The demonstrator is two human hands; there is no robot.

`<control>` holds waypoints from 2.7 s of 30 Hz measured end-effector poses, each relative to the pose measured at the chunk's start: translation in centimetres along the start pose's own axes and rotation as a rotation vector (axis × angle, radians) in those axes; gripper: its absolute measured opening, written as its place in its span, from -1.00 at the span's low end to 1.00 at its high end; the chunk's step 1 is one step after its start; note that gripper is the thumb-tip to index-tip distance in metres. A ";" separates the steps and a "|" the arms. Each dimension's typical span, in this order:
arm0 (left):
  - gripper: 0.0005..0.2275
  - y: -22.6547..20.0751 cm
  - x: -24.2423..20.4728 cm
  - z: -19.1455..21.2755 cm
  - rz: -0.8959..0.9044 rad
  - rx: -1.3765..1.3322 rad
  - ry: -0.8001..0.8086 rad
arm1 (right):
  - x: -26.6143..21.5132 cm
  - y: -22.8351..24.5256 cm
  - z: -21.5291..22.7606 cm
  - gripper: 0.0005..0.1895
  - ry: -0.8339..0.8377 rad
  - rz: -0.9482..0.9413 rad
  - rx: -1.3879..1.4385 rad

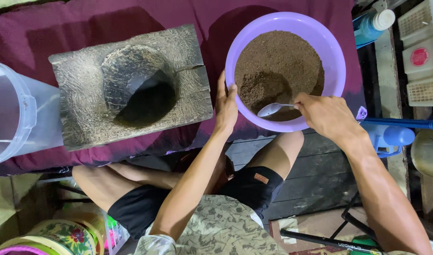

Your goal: Transferring and stirring brown powder in a bowl and mortar using a spoon

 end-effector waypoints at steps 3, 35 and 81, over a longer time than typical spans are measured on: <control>-0.55 0.2 0.0 0.0 0.006 -0.003 0.009 | 1.0 0.2 -0.5 -0.80 -0.014 0.021 -0.034; -0.54 -0.2 -0.4 0.0 -0.044 -0.056 0.060 | 9.1 3.1 4.2 -0.75 -0.024 0.048 0.076; -0.68 0.2 0.2 -1.5 0.027 -0.295 -0.147 | 7.7 1.5 2.2 -0.80 -0.171 0.079 0.185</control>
Point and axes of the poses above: each hand's wrist, its own x-axis towards the middle knuckle, its own z-axis out of the back of the hand, y = z × x, the point moved 5 cm from there along x, towards the middle knuckle, and after that the axes turned 15 degrees about y, right-handed, at the moved point
